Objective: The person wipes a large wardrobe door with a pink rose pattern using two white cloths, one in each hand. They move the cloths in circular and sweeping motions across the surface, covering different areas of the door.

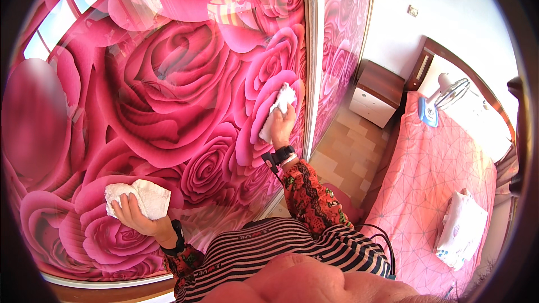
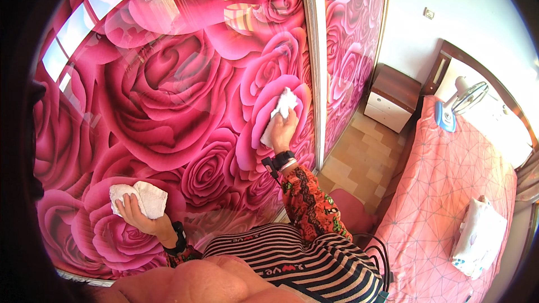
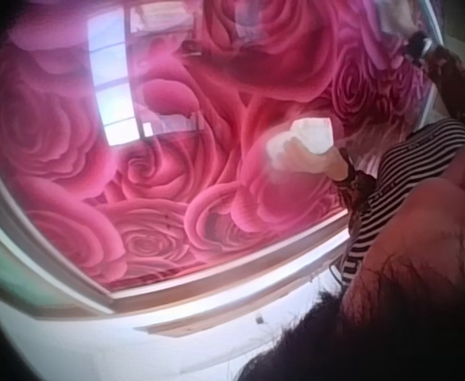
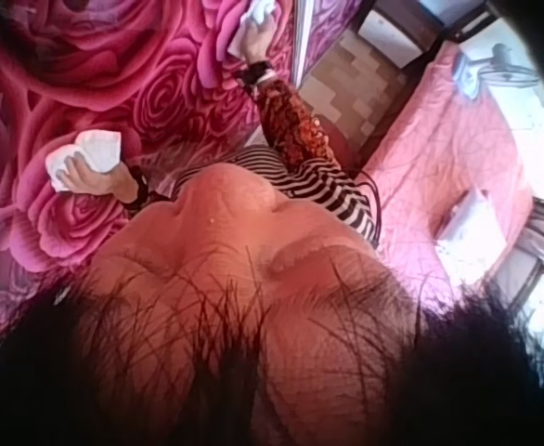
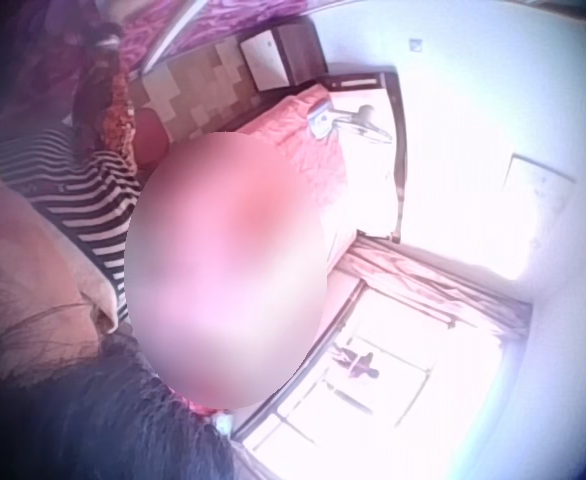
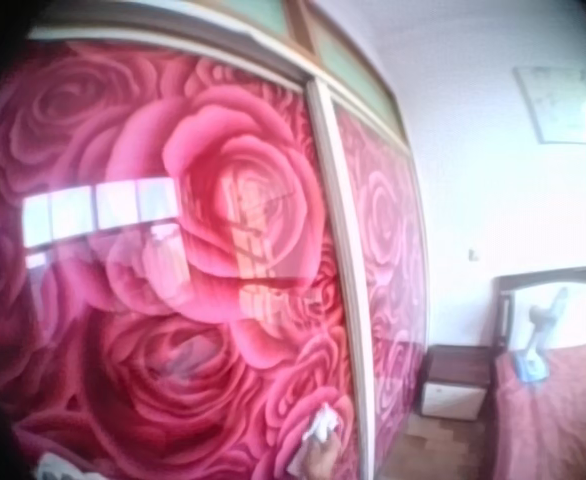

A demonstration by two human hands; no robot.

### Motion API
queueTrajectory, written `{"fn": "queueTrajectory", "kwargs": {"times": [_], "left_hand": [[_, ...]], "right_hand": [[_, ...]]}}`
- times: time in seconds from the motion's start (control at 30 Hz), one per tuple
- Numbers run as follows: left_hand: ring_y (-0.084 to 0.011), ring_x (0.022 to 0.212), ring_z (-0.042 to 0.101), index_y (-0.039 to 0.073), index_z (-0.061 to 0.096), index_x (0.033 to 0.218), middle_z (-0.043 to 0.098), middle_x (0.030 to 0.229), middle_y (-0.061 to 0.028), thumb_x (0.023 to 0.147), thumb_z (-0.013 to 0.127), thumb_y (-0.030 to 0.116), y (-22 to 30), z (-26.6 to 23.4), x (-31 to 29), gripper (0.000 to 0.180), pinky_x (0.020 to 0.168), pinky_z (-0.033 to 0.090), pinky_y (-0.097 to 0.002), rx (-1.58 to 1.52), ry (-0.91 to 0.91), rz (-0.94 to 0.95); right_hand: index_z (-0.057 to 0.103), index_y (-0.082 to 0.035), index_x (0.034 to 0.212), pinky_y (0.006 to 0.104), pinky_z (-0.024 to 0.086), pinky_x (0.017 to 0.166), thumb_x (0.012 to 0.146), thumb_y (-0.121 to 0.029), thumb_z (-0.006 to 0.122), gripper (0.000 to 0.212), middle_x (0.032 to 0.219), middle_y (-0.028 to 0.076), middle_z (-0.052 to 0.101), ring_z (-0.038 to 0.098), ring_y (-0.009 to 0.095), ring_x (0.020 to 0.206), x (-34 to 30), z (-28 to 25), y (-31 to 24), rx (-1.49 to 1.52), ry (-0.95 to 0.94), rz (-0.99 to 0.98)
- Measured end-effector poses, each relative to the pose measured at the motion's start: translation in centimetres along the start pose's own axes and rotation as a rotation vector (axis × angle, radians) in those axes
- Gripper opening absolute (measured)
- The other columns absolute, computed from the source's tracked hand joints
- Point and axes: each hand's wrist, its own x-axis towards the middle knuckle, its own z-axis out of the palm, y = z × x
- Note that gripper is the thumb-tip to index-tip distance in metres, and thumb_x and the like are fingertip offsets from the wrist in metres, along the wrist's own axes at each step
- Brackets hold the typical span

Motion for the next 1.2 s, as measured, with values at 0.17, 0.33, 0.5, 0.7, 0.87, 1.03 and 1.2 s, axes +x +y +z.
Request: {"fn": "queueTrajectory", "kwargs": {"times": [0.17, 0.33, 0.5, 0.7, 0.87, 1.03, 1.2], "left_hand": [[-0.0451, 0.130, 0.050, -0.001, 0.061, 0.122, 0.062, 0.128, -0.0175, 0.090, 0.073, 0.025, 0.8, 0.3, 0.7, 0.043, 0.109, 0.037, -0.0596, 0.002, 0.023, -0.015], [-0.0458, 0.130, 0.050, -0.003, 0.062, 0.123, 0.062, 0.128, -0.0184, 0.093, 0.069, 0.021, 2.0, 1.0, 1.7, 0.039, 0.110, 0.036, -0.0590, -0.051, 0.024, -0.046], [-0.0460, 0.132, 0.048, -0.003, 0.061, 0.125, 0.061, 0.130, -0.0185, 0.092, 0.069, 0.022, 2.6, 1.6, 2.1, 0.042, 0.112, 0.033, -0.0596, -0.082, 0.002, -0.052], [-0.0458, 0.133, 0.046, -0.003, 0.061, 0.125, 0.061, 0.130, -0.0186, 0.094, 0.067, 0.022, 3.1, 1.7, 2.1, 0.041, 0.113, 0.033, -0.0592, -0.058, -0.009, -0.066], [-0.0456, 0.133, 0.046, -0.003, 0.061, 0.126, 0.061, 0.130, -0.0181, 0.094, 0.066, 0.021, 3.6, 2.2, 2.3, 0.040, 0.113, 0.033, -0.0583, -0.051, -0.004, -0.065], [-0.0453, 0.134, 0.046, -0.002, 0.061, 0.126, 0.061, 0.131, -0.0176, 0.093, 0.066, 0.020, 4.3, 2.9, 2.2, 0.040, 0.113, 0.033, -0.0577, -0.069, -0.012, -0.082], [-0.0447, 0.134, 0.046, -0.002, 0.061, 0.125, 0.060, 0.131, -0.0172, 0.091, 0.068, 0.018, 4.9, 3.6, 2.2, 0.040, 0.112, 0.033, -0.0574, -0.077, -0.008, -0.085]], "right_hand": [[0.056, -0.001, 0.126, 0.0390, 0.044, 0.093, 0.083, 0.002, 0.064, 0.044, 0.111, 0.017, 0.052, 0.053, 0.033, 0.104, -1.0, 2.9, -10.7, -0.086, -0.131, -0.474], [0.060, -0.007, 0.124, 0.0378, 0.047, 0.089, 0.077, 0.007, 0.067, 0.049, 0.116, 0.016, 0.051, 0.055, 0.033, 0.104, -3.1, 5.3, -18.2, 0.017, -0.388, -0.795], [0.061, -0.007, 0.121, 0.0388, 0.047, 0.090, 0.077, 0.007, 0.065, 0.046, 0.115, 0.017, 0.053, 0.055, 0.034, 0.104, -0.5, 5.3, -17.9, 0.010, -0.335, -0.822], [0.059, -0.004, 0.124, 0.0349, 0.047, 0.093, 0.087, 0.006, 0.061, 0.038, 0.116, 0.016, 0.053, 0.056, 0.029, 0.106, 4.0, 2.6, -9.6, 0.015, -0.097, -0.478], [0.059, -0.001, 0.126, 0.0387, 0.044, 0.098, 0.087, -0.002, 0.060, 0.039, 0.115, 0.019, 0.056, 0.056, 0.032, 0.110, 5.1, -0.6, -2.1, -0.144, 0.032, -0.098], [0.058, 0.001, 0.128, 0.0404, 0.043, 0.101, 0.087, -0.002, 0.060, 0.041, 0.123, 0.021, 0.056, 0.057, 0.034, 0.115, 5.2, -0.8, -2.4, -0.044, -0.020, -0.039], [0.056, -0.001, 0.130, 0.0366, 0.045, 0.094, 0.085, 0.003, 0.062, 0.046, 0.113, 0.017, 0.052, 0.054, 0.031, 0.106, 5.0, 3.0, -10.5, 0.012, -0.123, -0.390]]}}
